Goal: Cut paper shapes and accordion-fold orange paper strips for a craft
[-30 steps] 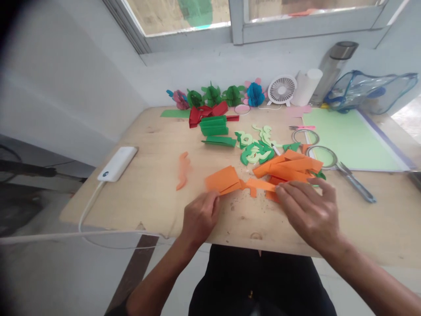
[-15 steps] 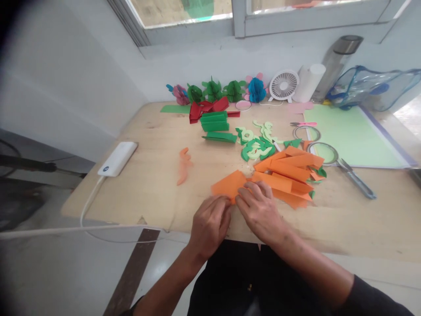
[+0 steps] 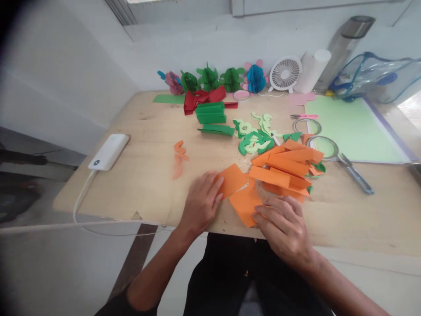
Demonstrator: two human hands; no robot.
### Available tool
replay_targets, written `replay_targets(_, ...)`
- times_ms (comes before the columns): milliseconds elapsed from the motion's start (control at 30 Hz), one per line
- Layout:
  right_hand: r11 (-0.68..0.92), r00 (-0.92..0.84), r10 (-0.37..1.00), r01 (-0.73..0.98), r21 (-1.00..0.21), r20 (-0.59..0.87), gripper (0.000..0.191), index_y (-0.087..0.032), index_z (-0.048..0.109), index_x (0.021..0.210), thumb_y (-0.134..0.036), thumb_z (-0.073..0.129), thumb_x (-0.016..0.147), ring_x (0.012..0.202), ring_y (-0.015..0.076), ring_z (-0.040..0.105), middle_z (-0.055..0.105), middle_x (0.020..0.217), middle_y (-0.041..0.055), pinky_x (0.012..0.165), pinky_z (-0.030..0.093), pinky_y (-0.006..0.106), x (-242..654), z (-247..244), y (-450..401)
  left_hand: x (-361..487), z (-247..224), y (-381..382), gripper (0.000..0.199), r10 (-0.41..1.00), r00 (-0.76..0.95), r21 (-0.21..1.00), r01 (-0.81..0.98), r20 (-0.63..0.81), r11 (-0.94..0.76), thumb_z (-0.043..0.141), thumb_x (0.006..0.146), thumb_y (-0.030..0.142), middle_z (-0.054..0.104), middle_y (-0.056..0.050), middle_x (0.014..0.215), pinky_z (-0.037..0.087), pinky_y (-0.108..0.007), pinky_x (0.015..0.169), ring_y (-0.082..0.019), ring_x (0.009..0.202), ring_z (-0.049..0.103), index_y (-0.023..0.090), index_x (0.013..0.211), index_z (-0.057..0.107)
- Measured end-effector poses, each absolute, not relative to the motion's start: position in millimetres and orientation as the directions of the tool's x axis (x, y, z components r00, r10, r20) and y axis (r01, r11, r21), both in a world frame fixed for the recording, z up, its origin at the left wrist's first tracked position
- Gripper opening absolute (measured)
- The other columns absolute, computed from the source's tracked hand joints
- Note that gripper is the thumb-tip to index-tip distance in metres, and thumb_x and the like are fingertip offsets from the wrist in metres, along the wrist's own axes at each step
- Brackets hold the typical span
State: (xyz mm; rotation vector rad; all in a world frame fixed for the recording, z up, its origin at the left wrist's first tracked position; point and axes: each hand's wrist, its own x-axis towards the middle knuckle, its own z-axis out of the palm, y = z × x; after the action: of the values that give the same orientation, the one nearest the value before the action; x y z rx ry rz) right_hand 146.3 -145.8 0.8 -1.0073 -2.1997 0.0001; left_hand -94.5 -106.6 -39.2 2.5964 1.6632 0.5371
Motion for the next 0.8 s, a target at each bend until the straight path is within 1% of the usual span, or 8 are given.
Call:
replay_targets(67, 0.664, -0.386, 0.695, 0.668, -0.336, 0.606, 0.016, -0.018, 0.068, 0.09, -0.006, 0.063, 0.081, 0.09, 0.0221, 0.063, 0.074, 0.089, 0.0055, 0.081, 0.044, 0.042, 145, 5, -154, -95, -33, -111, 0.044, 0.864, 0.416, 0.271, 0.829, 0.285, -0.489, 0.044, 0.088, 0.015, 0.051, -0.014, 0.14, 0.033, -0.055, 0.108, -0.032, 0.136, 0.039, 0.014, 0.131, 0.053)
replay_targets(200, 0.635, -0.339, 0.735, 0.648, -0.421, 0.587, 0.017, -0.017, 0.068, 0.091, -0.005, 0.062, 0.08, 0.09, 0.0236, 0.063, 0.074, 0.09, 0.0082, 0.082, 0.045, 0.044, 147, 5, -167, -89, -21, -124, 0.06, 0.771, 0.586, 0.463, 0.627, 0.25, -0.626, 0.042, 0.078, 0.003, 0.049, -0.008, 0.143, 0.028, -0.053, 0.113, -0.025, 0.142, 0.03, 0.019, 0.136, 0.047)
replay_targets(300, 0.64, -0.347, 0.742, 0.621, -0.452, 0.574, 0.019, -0.018, 0.069, 0.093, -0.005, 0.061, 0.08, 0.09, 0.0225, 0.063, 0.074, 0.09, 0.0072, 0.082, 0.046, 0.043, 152, -3, -172, -82, -22, -129, 0.039, 0.738, 0.595, 0.528, 0.535, 0.318, -0.659, 0.045, 0.085, 0.006, 0.062, -0.005, 0.13, 0.035, -0.048, 0.11, -0.022, 0.134, 0.043, 0.021, 0.117, 0.06)
replay_targets(400, 0.632, -0.369, 0.754, 0.633, -0.447, 0.544, 0.02, -0.019, 0.069, 0.093, -0.006, 0.061, 0.081, 0.092, 0.0218, 0.062, 0.074, 0.092, 0.006, 0.085, 0.046, 0.042, 157, -15, -174, -77, -27, -133, 0.02, 0.701, 0.551, 0.458, 0.53, 0.453, -0.713, 0.05, 0.088, 0.009, 0.072, -0.004, 0.109, 0.041, -0.044, 0.106, -0.02, 0.117, 0.059, 0.019, 0.095, 0.066)
replay_targets(500, 0.596, -0.386, 0.779, 0.702, -0.391, 0.494, 0.02, -0.019, 0.068, 0.098, -0.009, 0.061, 0.082, 0.098, 0.0228, 0.061, 0.073, 0.097, 0.006, 0.089, 0.044, 0.043, 159, -23, -174, -75, -28, -142, 0.017, 0.658, 0.491, 0.289, 0.629, 0.571, -0.721, 0.053, 0.086, 0.006, 0.073, -0.008, 0.105, 0.042, -0.047, 0.103, -0.023, 0.116, 0.06, 0.016, 0.092, 0.065)
replay_targets(567, 0.577, -0.397, 0.788, 0.743, -0.34, 0.471, 0.023, -0.019, 0.067, 0.103, -0.01, 0.06, 0.083, 0.102, 0.0241, 0.06, 0.073, 0.101, 0.0068, 0.092, 0.042, 0.044, 157, -26, -175, -75, -28, -151, 0.016, 0.652, 0.456, 0.205, 0.702, 0.605, -0.682, 0.055, 0.084, 0.004, 0.073, -0.01, 0.103, 0.042, -0.05, 0.101, -0.025, 0.114, 0.061, 0.015, 0.091, 0.065)
replay_targets(700, 0.596, -0.455, 0.781, 0.749, -0.291, 0.428, 0.028, -0.018, 0.064, 0.109, -0.009, 0.059, 0.083, 0.107, 0.0252, 0.059, 0.071, 0.108, 0.008, 0.096, 0.039, 0.046, 147, -28, -178, -71, -29, -166, 0.014, 0.695, 0.468, 0.154, 0.759, 0.545, -0.632, 0.056, 0.083, 0.004, 0.073, -0.009, 0.098, 0.042, -0.05, 0.098, -0.026, 0.105, 0.064, 0.014, 0.087, 0.066)
replay_targets(800, 0.609, -0.474, 0.78, 0.726, -0.32, 0.409, 0.021, -0.019, 0.065, 0.105, -0.013, 0.06, 0.085, 0.102, 0.0226, 0.062, 0.072, 0.105, 0.0064, 0.097, 0.038, 0.045, 139, -27, -181, -71, -30, -167, 0.016, 0.73, 0.49, 0.201, 0.747, 0.477, -0.633, 0.052, 0.085, 0.005, 0.073, -0.008, 0.1, 0.043, -0.047, 0.096, -0.024, 0.101, 0.064, 0.015, 0.087, 0.066)
